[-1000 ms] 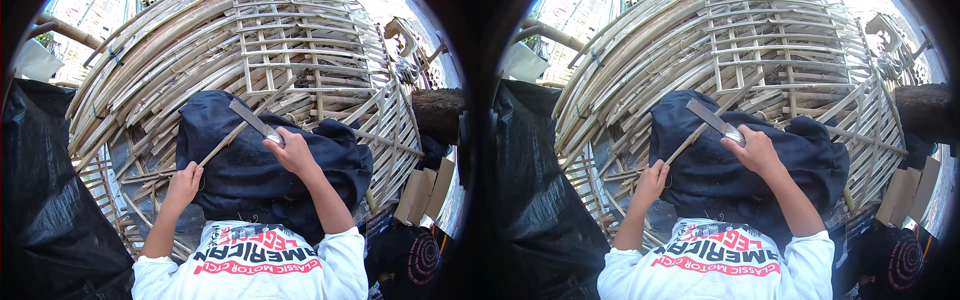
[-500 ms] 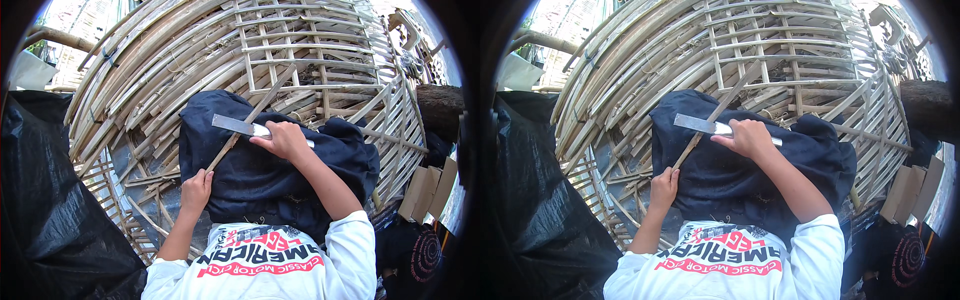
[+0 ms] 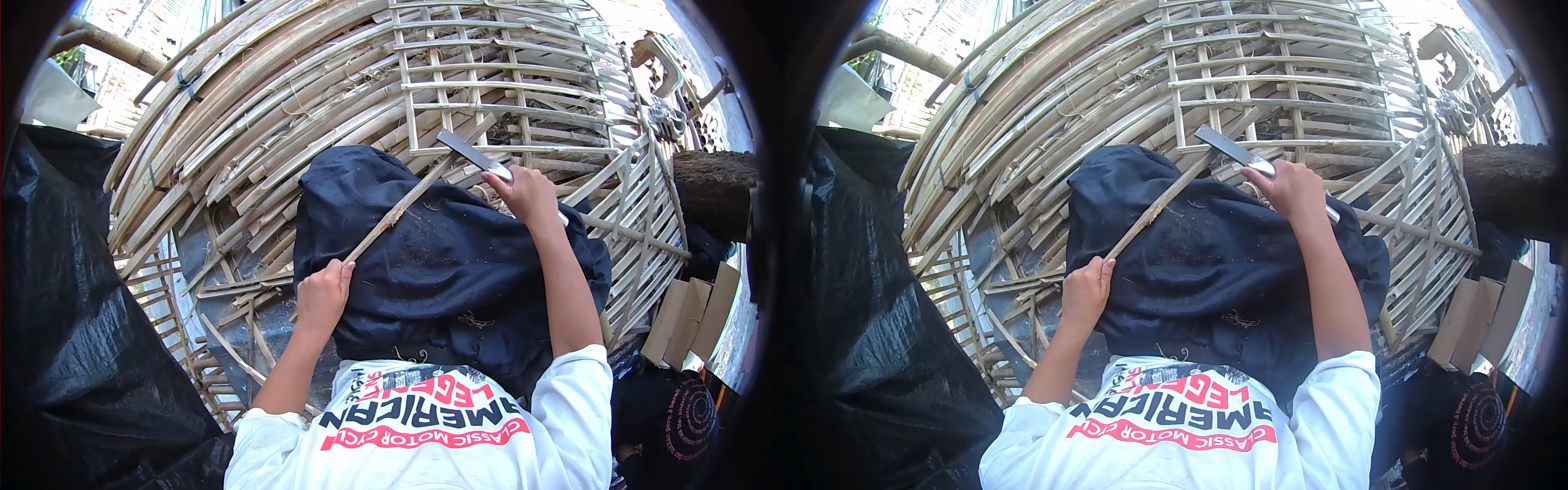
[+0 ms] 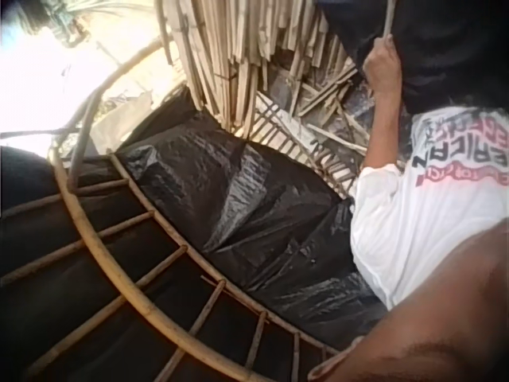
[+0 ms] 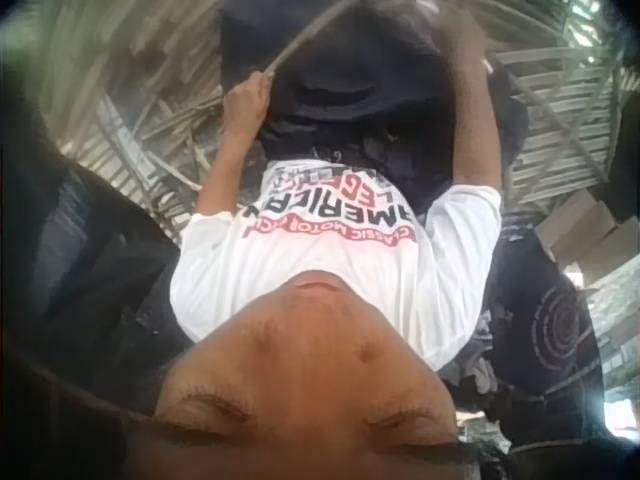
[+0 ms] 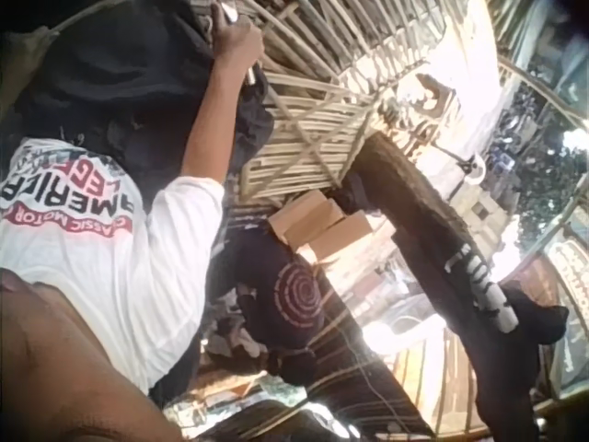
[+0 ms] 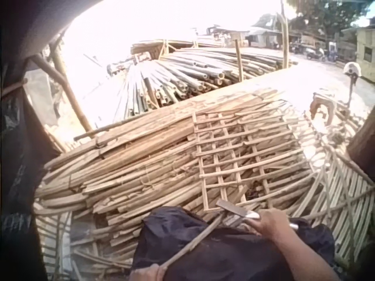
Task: The person uses a blade to shave the surface and edges of a bamboo strip, holding the strip against their lap while smoothing it. They then begin weaving the shaved strip into a large, curved bamboo lattice structure.
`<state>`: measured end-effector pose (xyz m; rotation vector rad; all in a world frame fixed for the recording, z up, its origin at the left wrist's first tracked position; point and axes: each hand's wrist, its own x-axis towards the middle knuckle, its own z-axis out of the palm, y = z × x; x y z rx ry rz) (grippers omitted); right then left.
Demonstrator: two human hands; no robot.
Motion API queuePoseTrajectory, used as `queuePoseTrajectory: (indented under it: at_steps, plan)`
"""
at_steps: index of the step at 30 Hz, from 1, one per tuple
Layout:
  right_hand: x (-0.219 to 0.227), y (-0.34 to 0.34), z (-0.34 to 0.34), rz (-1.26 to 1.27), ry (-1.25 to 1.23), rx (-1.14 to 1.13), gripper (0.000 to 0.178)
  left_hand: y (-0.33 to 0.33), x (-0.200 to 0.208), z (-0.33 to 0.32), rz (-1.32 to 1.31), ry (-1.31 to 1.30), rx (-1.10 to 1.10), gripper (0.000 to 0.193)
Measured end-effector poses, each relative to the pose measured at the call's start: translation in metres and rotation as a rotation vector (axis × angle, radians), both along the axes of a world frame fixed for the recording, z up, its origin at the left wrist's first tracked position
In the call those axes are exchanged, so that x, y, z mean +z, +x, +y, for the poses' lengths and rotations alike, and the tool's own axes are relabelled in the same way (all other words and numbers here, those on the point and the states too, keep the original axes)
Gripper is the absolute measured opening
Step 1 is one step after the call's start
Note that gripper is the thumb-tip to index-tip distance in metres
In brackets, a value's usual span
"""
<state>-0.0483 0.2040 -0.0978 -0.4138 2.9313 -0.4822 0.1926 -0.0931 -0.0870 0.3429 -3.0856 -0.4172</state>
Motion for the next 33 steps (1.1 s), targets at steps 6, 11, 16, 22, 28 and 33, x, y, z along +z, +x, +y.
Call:
queuePoseTrajectory:
  at_steps: [6, 11, 16, 22, 28, 33]
  plan:
    - [0.023, 0.021, -0.003, 0.081, -0.066, -0.025, 0.070, 0.001, -0.005, -0.002, 0.044, 0.108, -0.016, 0.039]
    - [0.029, 0.051, -0.034, 0.096, -0.158, 0.157, 0.066, 0.002, -0.010, -0.003, 0.079, 0.101, -0.038, 0.038]
    - [0.013, 0.070, -0.065, 0.055, -0.245, 0.361, 0.065, 0.006, -0.017, -0.004, 0.115, 0.079, -0.041, 0.037]
    - [-0.005, 0.008, -0.015, 0.048, -0.169, -0.010, 0.070, 0.002, -0.010, -0.001, 0.114, 0.009, -0.027, 0.036]
    - [0.010, -0.015, 0.016, 0.064, -0.161, -0.148, 0.068, -0.002, -0.012, -0.006, 0.115, -0.041, -0.076, 0.037]
    - [0.019, 0.018, -0.023, -0.044, -0.377, 0.037, 0.046, -0.001, -0.019, -0.009, 0.132, 0.101, -0.061, 0.037]
